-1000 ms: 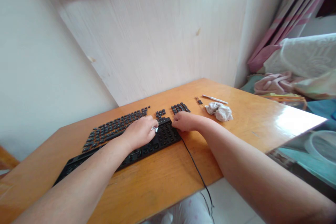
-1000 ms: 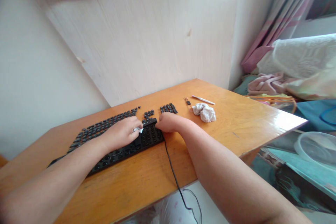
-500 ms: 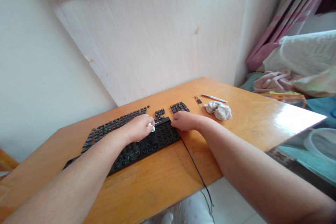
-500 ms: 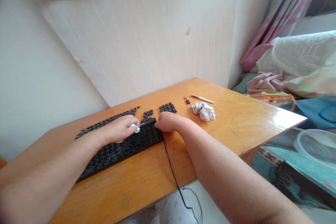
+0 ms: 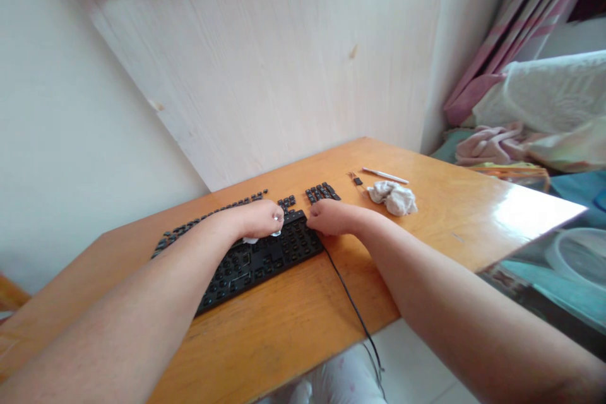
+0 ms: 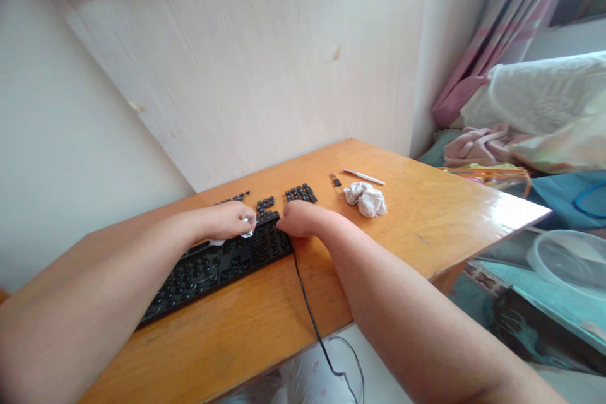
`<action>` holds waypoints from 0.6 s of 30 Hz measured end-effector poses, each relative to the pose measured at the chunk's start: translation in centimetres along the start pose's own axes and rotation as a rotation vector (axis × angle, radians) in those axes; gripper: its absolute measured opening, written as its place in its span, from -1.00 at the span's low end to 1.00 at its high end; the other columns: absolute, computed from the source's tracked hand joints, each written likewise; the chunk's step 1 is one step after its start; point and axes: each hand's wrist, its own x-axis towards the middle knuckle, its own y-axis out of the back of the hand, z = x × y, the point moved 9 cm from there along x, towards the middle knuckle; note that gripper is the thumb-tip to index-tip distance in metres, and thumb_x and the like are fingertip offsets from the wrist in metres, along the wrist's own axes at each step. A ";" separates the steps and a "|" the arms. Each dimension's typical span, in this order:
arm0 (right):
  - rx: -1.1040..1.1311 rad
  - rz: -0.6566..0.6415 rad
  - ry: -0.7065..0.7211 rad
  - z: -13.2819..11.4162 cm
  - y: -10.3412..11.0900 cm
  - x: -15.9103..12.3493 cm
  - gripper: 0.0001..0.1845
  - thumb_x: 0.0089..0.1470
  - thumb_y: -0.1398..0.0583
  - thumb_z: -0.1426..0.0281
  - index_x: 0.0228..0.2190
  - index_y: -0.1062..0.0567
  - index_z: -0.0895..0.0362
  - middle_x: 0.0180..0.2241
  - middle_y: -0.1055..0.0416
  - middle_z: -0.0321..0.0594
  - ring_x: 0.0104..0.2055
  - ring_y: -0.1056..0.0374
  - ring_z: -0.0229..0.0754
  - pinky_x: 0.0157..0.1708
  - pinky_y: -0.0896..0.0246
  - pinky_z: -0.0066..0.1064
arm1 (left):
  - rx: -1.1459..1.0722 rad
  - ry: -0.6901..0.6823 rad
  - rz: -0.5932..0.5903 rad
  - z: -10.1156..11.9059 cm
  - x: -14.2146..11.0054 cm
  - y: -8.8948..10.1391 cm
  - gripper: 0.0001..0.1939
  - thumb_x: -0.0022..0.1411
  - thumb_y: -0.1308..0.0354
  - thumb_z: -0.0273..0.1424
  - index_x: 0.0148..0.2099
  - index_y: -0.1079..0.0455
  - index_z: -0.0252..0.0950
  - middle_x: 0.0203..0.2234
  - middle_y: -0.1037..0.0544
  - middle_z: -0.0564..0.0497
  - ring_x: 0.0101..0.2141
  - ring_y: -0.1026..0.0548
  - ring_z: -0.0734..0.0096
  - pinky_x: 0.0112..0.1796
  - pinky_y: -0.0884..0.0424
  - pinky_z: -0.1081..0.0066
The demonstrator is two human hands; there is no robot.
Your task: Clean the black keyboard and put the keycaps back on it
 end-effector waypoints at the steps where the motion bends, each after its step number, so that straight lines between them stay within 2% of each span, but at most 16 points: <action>1: -0.001 0.001 0.001 0.0 0.0 0.0 -0.63 0.05 -0.06 0.30 -0.33 -0.59 0.24 -0.41 -0.55 -0.06 -0.42 -0.38 -0.19 -0.46 -0.12 -0.47 | 0.013 0.014 0.004 -0.1 0.1 0.1 -0.80 0.02 -0.03 -0.45 -0.34 -0.48 -0.26 -0.48 -0.54 0.05 -0.48 -0.42 0.45 -0.47 -0.24 0.50; 5: -0.003 0.009 0.007 0.2 -0.2 0.4 -0.63 0.05 -0.06 0.28 -0.31 -0.59 0.23 -0.38 -0.55 -0.06 -0.39 -0.39 -0.18 -0.49 -0.10 -0.48 | 0.037 0.013 0.083 -0.2 0.1 0.6 -0.79 -0.04 -0.09 -0.46 -0.28 -0.43 -0.25 -0.44 -0.53 0.05 -0.42 -0.43 0.41 -0.47 -0.22 0.49; 11: -0.012 0.012 0.022 0.4 -0.4 0.7 -0.64 0.06 -0.06 0.28 -0.31 -0.58 0.21 -0.34 -0.55 -0.06 -0.36 -0.40 -0.16 -0.49 -0.10 -0.47 | 0.067 -0.135 0.216 1.2 -1.5 0.8 -0.84 0.06 -0.02 -0.50 -0.33 -0.40 -0.26 -0.42 -0.52 0.00 -0.37 -0.45 0.37 -0.33 -0.29 0.43; 18: -0.028 0.023 0.031 0.3 -0.3 0.8 -0.64 0.06 -0.06 0.28 -0.29 -0.58 0.21 -0.25 -0.55 -0.04 -0.30 -0.40 -0.14 -0.42 -0.14 -0.46 | 0.058 -0.164 0.301 1.5 -3.2 0.5 -0.83 0.09 -0.09 -0.39 -0.25 -0.45 -0.28 -0.35 -0.49 -0.05 -0.32 -0.45 0.33 -0.26 -0.33 0.39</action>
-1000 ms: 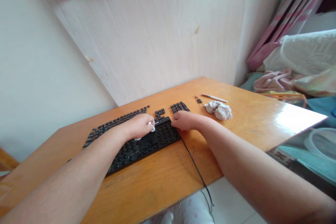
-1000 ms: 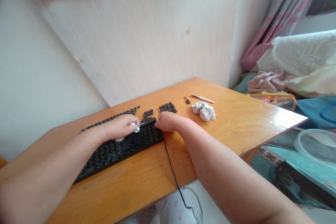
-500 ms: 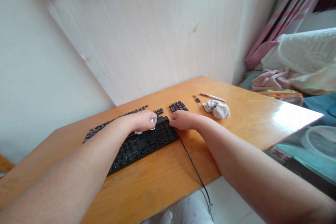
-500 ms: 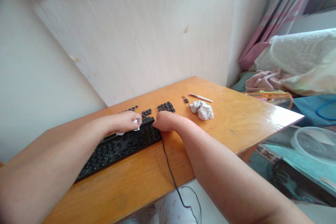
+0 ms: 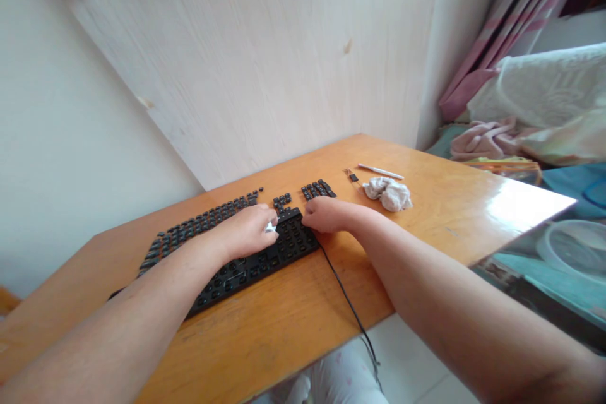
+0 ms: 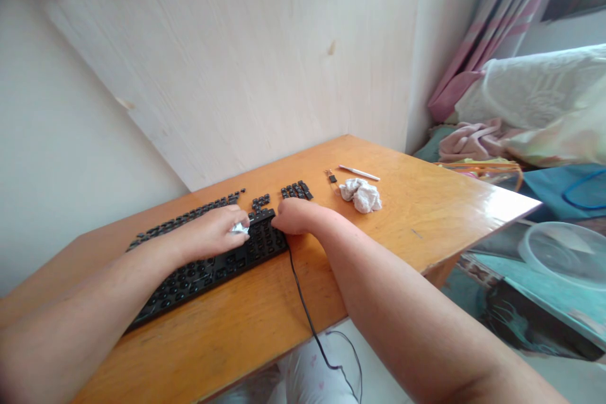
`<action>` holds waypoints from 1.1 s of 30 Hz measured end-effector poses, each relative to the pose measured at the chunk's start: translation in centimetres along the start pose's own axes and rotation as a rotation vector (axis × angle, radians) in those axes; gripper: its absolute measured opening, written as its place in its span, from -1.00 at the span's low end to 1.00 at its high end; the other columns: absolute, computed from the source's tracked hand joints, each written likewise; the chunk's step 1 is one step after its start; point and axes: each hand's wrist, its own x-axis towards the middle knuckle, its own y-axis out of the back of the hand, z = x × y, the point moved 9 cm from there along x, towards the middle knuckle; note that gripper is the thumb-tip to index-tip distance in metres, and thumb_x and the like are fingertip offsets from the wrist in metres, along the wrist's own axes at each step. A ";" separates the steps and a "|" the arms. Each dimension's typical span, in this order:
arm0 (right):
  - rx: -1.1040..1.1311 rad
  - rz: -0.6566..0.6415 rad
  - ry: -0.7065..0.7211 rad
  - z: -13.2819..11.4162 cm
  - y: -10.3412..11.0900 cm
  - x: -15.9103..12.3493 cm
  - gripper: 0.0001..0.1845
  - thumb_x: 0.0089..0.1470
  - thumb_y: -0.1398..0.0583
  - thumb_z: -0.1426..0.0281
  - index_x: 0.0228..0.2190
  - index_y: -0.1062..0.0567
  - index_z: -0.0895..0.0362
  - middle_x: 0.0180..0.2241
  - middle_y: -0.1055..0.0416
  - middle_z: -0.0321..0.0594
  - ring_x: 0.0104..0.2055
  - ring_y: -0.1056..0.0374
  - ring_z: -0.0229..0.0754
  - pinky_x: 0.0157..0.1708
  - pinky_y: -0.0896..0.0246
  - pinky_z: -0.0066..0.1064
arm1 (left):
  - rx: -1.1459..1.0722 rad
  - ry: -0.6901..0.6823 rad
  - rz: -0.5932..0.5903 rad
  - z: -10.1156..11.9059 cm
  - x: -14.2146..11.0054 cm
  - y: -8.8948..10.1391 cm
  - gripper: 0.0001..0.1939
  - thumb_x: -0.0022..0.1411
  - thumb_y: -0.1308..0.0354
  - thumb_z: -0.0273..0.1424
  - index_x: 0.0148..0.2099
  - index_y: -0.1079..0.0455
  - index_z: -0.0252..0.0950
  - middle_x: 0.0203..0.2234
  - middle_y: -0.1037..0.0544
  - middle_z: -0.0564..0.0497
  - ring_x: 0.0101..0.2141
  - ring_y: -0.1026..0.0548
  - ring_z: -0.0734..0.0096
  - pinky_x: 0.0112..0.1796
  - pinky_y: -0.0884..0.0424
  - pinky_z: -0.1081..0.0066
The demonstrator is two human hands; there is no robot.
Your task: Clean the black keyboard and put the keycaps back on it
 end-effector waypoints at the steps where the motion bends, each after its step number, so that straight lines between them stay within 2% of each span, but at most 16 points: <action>1: -0.001 0.001 0.001 0.0 0.0 0.0 -0.64 0.06 -0.06 0.28 -0.29 -0.58 0.21 -0.25 -0.55 -0.04 -0.30 -0.40 -0.14 -0.42 -0.14 -0.46 | -0.002 -0.008 0.006 0.0 0.0 0.0 -0.83 0.09 -0.09 -0.40 -0.25 -0.45 -0.28 -0.34 -0.49 -0.05 -0.31 -0.45 0.34 -0.25 -0.34 0.40; 7: 0.004 0.004 0.008 0.1 -0.2 0.1 -0.65 0.07 -0.05 0.29 -0.33 -0.57 0.20 -0.31 -0.55 -0.06 -0.33 -0.40 -0.15 -0.48 -0.10 -0.47 | -0.005 -0.006 0.039 -0.3 0.4 -0.1 -0.81 0.13 -0.02 -0.48 -0.28 -0.46 -0.29 -0.36 -0.50 -0.05 -0.29 -0.45 0.35 -0.21 -0.34 0.40; 12: 0.007 -0.003 0.001 -0.1 0.0 -0.1 -0.66 0.08 -0.06 0.30 -0.31 -0.57 0.21 -0.33 -0.55 -0.06 -0.34 -0.41 -0.16 -0.45 -0.13 -0.48 | 0.003 0.032 -0.001 0.1 0.6 -0.2 -0.83 0.12 -0.02 -0.49 -0.36 -0.45 -0.28 -0.41 -0.51 -0.04 -0.34 -0.45 0.35 -0.26 -0.33 0.39; 20: 0.021 -0.008 0.002 -0.3 0.1 -0.4 -0.66 0.05 -0.06 0.31 -0.33 -0.58 0.22 -0.38 -0.55 -0.07 -0.39 -0.40 -0.17 -0.42 -0.15 -0.47 | -0.021 0.045 -0.075 1.6 -0.4 -0.3 -0.83 0.11 -0.01 -0.47 -0.37 -0.45 -0.27 -0.42 -0.55 -0.04 -0.36 -0.47 0.33 -0.29 -0.32 0.38; 26: 0.035 0.007 0.007 -0.1 0.0 0.0 -0.68 0.03 -0.07 0.32 -0.39 -0.58 0.21 -0.42 -0.55 -0.08 -0.44 -0.38 -0.19 -0.49 -0.11 -0.47 | -0.078 0.048 -0.077 2.5 -1.5 -0.4 -0.83 0.12 -0.01 -0.46 -0.38 -0.44 -0.26 -0.44 -0.54 -0.02 -0.38 -0.47 0.35 -0.30 -0.32 0.40; 33: 0.052 -0.003 -0.014 0.0 0.0 -0.3 -0.67 0.03 -0.06 0.32 -0.37 -0.58 0.23 -0.42 -0.55 -0.08 -0.44 -0.39 -0.20 -0.49 -0.11 -0.48 | -0.122 0.013 -0.087 4.8 -3.0 0.0 -0.81 0.09 0.00 -0.51 -0.40 -0.45 -0.25 -0.42 -0.52 -0.01 -0.39 -0.46 0.38 -0.32 -0.33 0.42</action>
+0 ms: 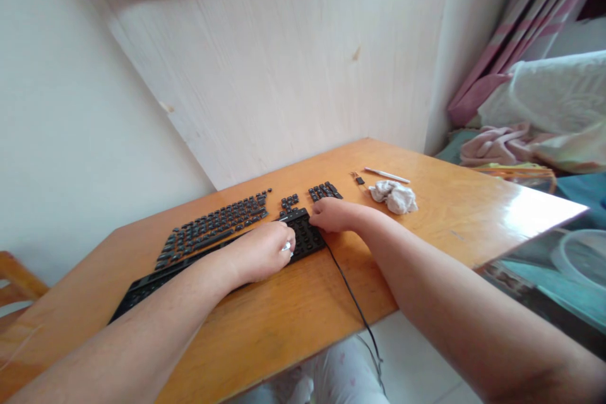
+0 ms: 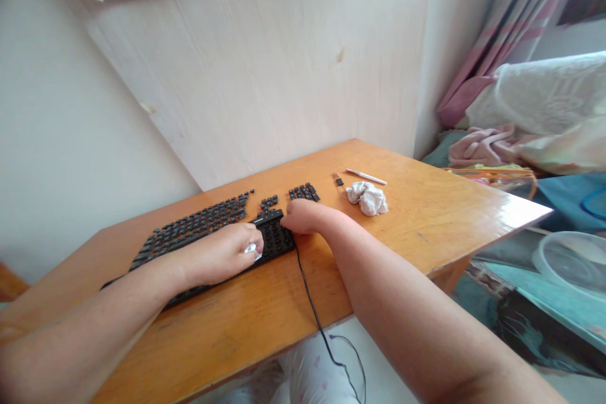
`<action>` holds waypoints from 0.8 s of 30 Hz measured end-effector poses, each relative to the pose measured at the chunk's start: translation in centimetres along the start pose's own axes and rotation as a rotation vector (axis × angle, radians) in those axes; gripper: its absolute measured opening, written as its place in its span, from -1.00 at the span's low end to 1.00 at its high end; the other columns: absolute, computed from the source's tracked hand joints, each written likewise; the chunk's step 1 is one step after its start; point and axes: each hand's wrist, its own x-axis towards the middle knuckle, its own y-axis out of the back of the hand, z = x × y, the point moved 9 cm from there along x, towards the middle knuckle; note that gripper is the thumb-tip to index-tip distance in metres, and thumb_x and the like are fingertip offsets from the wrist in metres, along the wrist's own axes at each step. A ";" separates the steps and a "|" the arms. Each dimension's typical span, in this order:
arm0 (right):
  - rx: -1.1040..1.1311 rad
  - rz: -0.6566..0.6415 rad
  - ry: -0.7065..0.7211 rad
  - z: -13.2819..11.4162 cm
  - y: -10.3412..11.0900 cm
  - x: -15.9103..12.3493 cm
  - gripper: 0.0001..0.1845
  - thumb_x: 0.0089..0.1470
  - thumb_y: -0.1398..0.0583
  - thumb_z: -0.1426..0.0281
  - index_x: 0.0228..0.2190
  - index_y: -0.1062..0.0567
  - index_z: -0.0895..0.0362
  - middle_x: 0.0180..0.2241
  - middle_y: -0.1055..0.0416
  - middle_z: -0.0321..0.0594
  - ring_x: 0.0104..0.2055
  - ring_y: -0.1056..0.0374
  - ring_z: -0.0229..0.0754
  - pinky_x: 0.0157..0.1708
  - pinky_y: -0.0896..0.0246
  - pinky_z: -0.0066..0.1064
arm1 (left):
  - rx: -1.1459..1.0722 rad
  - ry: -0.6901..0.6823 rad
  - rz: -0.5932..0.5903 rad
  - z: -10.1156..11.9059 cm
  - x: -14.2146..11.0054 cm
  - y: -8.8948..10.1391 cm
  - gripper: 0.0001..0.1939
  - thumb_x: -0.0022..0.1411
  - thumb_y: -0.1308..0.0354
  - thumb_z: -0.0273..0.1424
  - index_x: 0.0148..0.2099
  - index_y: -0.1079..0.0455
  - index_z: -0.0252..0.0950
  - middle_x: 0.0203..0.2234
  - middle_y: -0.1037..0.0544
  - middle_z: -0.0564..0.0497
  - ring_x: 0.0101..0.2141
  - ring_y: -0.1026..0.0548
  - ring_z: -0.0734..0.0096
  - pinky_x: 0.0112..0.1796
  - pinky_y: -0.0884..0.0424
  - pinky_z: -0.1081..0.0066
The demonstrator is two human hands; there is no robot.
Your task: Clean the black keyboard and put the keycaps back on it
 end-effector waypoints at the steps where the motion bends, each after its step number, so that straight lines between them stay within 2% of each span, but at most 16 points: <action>1: 0.001 -0.002 -0.003 0.0 0.0 0.0 -0.66 0.03 -0.06 0.32 -0.37 -0.59 0.23 -0.42 -0.55 -0.07 -0.44 -0.39 -0.19 -0.49 -0.12 -0.47 | -0.008 -0.007 -0.005 0.2 -0.2 0.0 -0.80 0.08 0.00 -0.52 -0.40 -0.45 -0.25 -0.42 -0.51 -0.01 -0.39 -0.45 0.38 -0.32 -0.33 0.43; 5: 0.010 -0.004 -0.011 0.0 -0.1 0.0 -0.66 0.03 -0.07 0.32 -0.35 -0.58 0.24 -0.41 -0.55 -0.07 -0.44 -0.39 -0.20 -0.48 -0.12 -0.48 | -0.079 -0.014 -0.008 0.2 -0.4 0.2 -0.81 0.08 -0.02 -0.51 -0.38 -0.47 -0.26 -0.41 -0.52 0.00 -0.38 -0.45 0.40 -0.31 -0.33 0.44; 12: 0.049 -0.004 -0.013 0.2 -0.2 0.1 -0.69 0.04 -0.08 0.33 -0.39 -0.57 0.22 -0.46 -0.54 -0.11 -0.48 -0.37 -0.23 -0.55 -0.08 -0.51 | -0.229 0.049 0.154 -0.9 1.3 1.8 -0.80 0.09 -0.08 -0.39 -0.29 -0.52 -0.28 -0.36 -0.52 0.00 -0.33 -0.46 0.39 -0.29 -0.34 0.45; 19: 0.072 -0.021 -0.017 0.5 -0.6 0.3 -0.71 0.01 -0.09 0.35 -0.38 -0.57 0.23 -0.43 -0.56 -0.09 -0.47 -0.38 -0.23 -0.52 -0.12 -0.50 | -0.284 0.034 0.115 0.2 3.6 0.3 -0.81 0.06 -0.08 -0.42 -0.33 -0.53 -0.28 -0.43 -0.52 0.03 -0.39 -0.46 0.43 -0.34 -0.35 0.48; 24: 0.078 -0.025 -0.015 0.5 -0.6 0.4 -0.70 0.01 -0.07 0.36 -0.40 -0.58 0.23 -0.46 -0.55 -0.10 -0.48 -0.37 -0.24 -0.54 -0.11 -0.50 | -0.262 0.003 0.051 0.3 4.0 -0.8 -0.79 0.02 -0.07 -0.46 -0.35 -0.54 -0.26 -0.44 -0.56 0.03 -0.37 -0.47 0.42 -0.31 -0.36 0.49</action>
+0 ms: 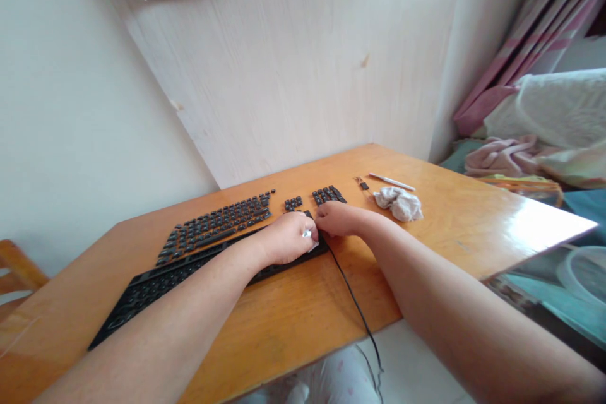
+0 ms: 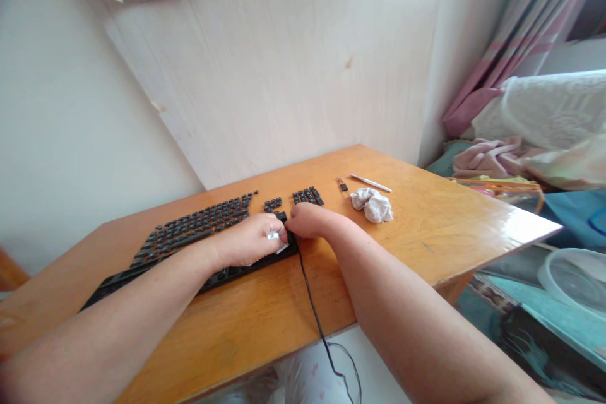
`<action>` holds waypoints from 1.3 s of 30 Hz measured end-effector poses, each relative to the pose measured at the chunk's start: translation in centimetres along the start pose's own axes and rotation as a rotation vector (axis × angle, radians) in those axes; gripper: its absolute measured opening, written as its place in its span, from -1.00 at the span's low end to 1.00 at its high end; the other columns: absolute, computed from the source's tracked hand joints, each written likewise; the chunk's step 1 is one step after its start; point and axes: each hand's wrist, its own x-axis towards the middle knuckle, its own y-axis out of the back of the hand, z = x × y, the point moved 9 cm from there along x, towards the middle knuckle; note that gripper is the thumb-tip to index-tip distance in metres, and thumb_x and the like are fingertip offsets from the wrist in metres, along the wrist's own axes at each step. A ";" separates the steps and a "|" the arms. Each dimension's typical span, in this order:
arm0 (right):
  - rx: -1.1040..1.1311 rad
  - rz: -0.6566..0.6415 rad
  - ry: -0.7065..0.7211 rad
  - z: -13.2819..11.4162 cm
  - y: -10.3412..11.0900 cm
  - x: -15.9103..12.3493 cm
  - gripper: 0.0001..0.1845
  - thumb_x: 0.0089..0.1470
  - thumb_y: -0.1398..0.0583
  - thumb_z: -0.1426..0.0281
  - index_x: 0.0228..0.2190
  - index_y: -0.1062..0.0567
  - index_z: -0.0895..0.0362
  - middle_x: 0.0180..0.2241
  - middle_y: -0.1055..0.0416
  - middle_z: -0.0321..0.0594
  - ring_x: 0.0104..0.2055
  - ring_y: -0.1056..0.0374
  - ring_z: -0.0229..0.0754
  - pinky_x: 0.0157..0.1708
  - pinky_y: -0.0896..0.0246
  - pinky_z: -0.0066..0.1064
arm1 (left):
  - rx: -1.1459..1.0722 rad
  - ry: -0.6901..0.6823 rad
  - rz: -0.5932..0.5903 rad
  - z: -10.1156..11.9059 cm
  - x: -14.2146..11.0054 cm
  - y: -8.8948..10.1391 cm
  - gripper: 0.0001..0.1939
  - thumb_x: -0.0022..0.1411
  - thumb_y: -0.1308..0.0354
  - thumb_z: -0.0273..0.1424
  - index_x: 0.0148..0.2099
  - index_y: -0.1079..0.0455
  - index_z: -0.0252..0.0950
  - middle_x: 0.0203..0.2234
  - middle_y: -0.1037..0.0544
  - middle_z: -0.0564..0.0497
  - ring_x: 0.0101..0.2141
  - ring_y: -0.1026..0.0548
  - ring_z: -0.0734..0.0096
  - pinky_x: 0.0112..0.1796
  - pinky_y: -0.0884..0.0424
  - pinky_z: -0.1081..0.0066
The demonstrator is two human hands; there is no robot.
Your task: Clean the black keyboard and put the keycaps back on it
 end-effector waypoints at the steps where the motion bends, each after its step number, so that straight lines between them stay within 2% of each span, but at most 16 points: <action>1: 0.001 -0.001 0.001 0.0 0.0 0.0 -0.69 0.01 -0.07 0.35 -0.41 -0.57 0.23 -0.47 -0.54 -0.10 -0.49 -0.36 -0.24 -0.55 -0.10 -0.51 | -0.007 0.015 -0.021 -0.3 -0.1 -0.2 -0.78 0.01 -0.07 -0.46 -0.34 -0.54 -0.26 -0.45 -0.56 0.03 -0.38 -0.47 0.42 -0.33 -0.36 0.49; 7: -0.012 0.006 -0.001 -0.2 0.2 -0.2 -0.69 0.02 -0.08 0.34 -0.43 -0.57 0.24 -0.49 -0.53 -0.10 -0.51 -0.34 -0.24 -0.57 -0.08 -0.50 | 0.008 0.155 -0.117 -2.4 -1.1 -0.1 -0.77 -0.06 -0.07 -0.47 -0.36 -0.54 -0.25 -0.54 -0.55 0.06 -0.50 -0.44 0.46 -0.50 -0.26 0.52; 11: -0.021 0.004 -0.007 -0.3 0.3 -0.3 -0.69 0.03 -0.09 0.34 -0.38 -0.59 0.25 -0.45 -0.54 -0.09 -0.50 -0.34 -0.23 -0.53 -0.10 -0.48 | 0.033 0.204 -0.140 -2.5 -1.9 0.3 -0.78 -0.06 -0.07 -0.46 -0.37 -0.53 -0.26 -0.57 -0.53 0.07 -0.54 -0.42 0.47 -0.54 -0.21 0.53; 18: -0.009 0.013 -0.007 -0.2 0.3 -0.3 -0.72 0.03 -0.09 0.34 -0.44 -0.56 0.23 -0.50 -0.52 -0.14 -0.53 -0.32 -0.26 -0.56 -0.06 -0.51 | 0.085 0.223 -0.160 -2.7 -2.8 1.0 -0.82 -0.06 -0.08 -0.47 -0.40 -0.51 -0.28 -0.58 -0.51 0.07 -0.53 -0.41 0.48 -0.54 -0.19 0.53; 25: 0.015 0.027 -0.014 0.2 0.0 0.0 -0.72 0.03 -0.10 0.32 -0.42 -0.55 0.22 -0.51 -0.51 -0.15 -0.54 -0.30 -0.28 -0.57 -0.05 -0.51 | 0.036 0.177 0.034 -2.7 -1.3 3.2 -0.76 -0.01 -0.07 -0.47 -0.30 -0.53 -0.29 -0.46 -0.57 0.02 -0.42 -0.47 0.45 -0.40 -0.30 0.51; 28: 0.022 0.013 -0.011 0.3 -0.2 0.1 -0.70 0.04 -0.09 0.30 -0.41 -0.55 0.22 -0.51 -0.51 -0.14 -0.54 -0.31 -0.28 -0.57 -0.06 -0.51 | 0.016 0.126 0.071 -1.8 -0.1 2.6 -0.77 0.03 -0.07 -0.43 -0.29 -0.53 -0.29 -0.47 -0.57 0.02 -0.45 -0.45 0.45 -0.43 -0.28 0.51; 32: 0.014 -0.005 -0.005 0.2 -0.2 0.1 -0.71 0.04 -0.09 0.32 -0.46 -0.54 0.22 -0.51 -0.51 -0.13 -0.53 -0.31 -0.26 -0.58 -0.06 -0.50 | 0.071 0.089 0.036 -1.4 0.8 1.0 -0.79 0.00 -0.06 -0.49 -0.37 -0.53 -0.28 -0.50 -0.55 0.03 -0.47 -0.44 0.44 -0.45 -0.27 0.49; 35: 0.004 -0.012 -0.005 0.1 -0.1 0.0 -0.73 0.04 -0.10 0.33 -0.47 -0.54 0.22 -0.51 -0.50 -0.13 -0.53 -0.31 -0.26 -0.57 -0.06 -0.50 | 0.072 0.106 0.007 -2.1 0.5 0.5 -0.77 -0.01 -0.08 -0.50 -0.33 -0.54 -0.26 -0.47 -0.57 0.03 -0.45 -0.47 0.42 -0.44 -0.29 0.48; 39: -0.001 -0.005 -0.006 -0.2 0.1 -0.2 -0.74 0.03 -0.10 0.34 -0.46 -0.54 0.22 -0.50 -0.51 -0.13 -0.52 -0.31 -0.25 -0.54 -0.06 -0.49 | 0.088 0.124 0.013 -3.1 -0.8 0.8 -0.78 -0.01 -0.09 -0.51 -0.33 -0.55 -0.25 -0.45 -0.59 0.02 -0.41 -0.49 0.40 -0.40 -0.31 0.48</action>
